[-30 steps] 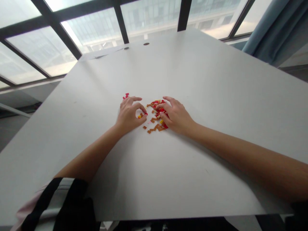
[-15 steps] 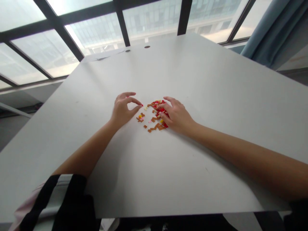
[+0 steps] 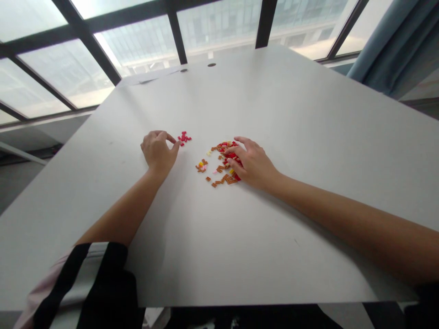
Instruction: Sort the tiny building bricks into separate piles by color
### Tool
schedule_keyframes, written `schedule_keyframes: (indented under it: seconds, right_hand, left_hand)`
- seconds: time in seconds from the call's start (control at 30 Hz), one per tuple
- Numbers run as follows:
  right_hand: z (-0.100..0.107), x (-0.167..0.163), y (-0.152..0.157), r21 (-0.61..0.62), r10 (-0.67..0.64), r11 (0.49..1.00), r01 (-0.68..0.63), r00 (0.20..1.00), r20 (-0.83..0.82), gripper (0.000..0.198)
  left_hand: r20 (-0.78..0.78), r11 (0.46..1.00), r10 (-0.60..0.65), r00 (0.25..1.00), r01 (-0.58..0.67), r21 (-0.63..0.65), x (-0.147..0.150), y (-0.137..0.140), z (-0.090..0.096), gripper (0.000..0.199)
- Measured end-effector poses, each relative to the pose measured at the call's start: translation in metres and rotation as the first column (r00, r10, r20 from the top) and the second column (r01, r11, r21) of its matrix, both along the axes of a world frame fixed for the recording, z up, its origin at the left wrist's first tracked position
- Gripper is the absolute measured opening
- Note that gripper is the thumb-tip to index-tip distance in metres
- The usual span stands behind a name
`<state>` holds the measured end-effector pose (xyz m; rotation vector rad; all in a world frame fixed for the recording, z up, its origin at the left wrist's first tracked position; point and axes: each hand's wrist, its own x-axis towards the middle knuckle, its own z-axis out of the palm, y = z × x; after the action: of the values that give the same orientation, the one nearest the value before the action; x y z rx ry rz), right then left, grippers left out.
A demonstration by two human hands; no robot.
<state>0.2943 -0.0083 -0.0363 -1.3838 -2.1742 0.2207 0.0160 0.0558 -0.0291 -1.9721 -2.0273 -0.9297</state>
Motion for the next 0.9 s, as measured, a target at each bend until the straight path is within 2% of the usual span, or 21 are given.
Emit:
schedule_keyframes:
  seconds: [0.13, 0.37, 0.53, 0.73, 0.9]
  right_hand:
    - [-0.001, 0.001, 0.0, 0.005, 0.007, 1.0, -0.007, 1.0, -0.01, 0.033]
    - [-0.006, 0.004, 0.004, 0.04, 0.008, 0.999, -0.003, 0.993, -0.118, 0.032]
    - [-0.016, 0.008, 0.012, 0.03, -0.05, 0.998, 0.057, 0.98, -0.193, 0.039]
    - [-0.014, 0.002, 0.013, 0.017, -0.004, 1.0, 0.004, 0.999, -0.052, 0.042]
    - [-0.006, -0.002, 0.008, -0.036, 0.009, 0.999, -0.009, 1.0, 0.02, 0.041]
  left_hand:
    - [-0.015, 0.998, -0.022, 1.0, 0.022, 0.06, 0.001, -0.002, -0.004, 0.018]
    - [-0.051, 1.0, -0.021, 0.998, 0.021, 0.0, 0.006, -0.008, -0.002, 0.023]
    - [-0.054, 0.996, -0.092, 0.994, 0.092, 0.009, 0.006, -0.011, -0.003, 0.022]
    - [-0.1, 0.97, -0.206, 0.973, 0.217, 0.112, 0.01, -0.012, -0.008, 0.02]
    - [-0.177, 0.918, -0.354, 0.918, 0.377, 0.12, 0.02, -0.02, -0.006, 0.018]
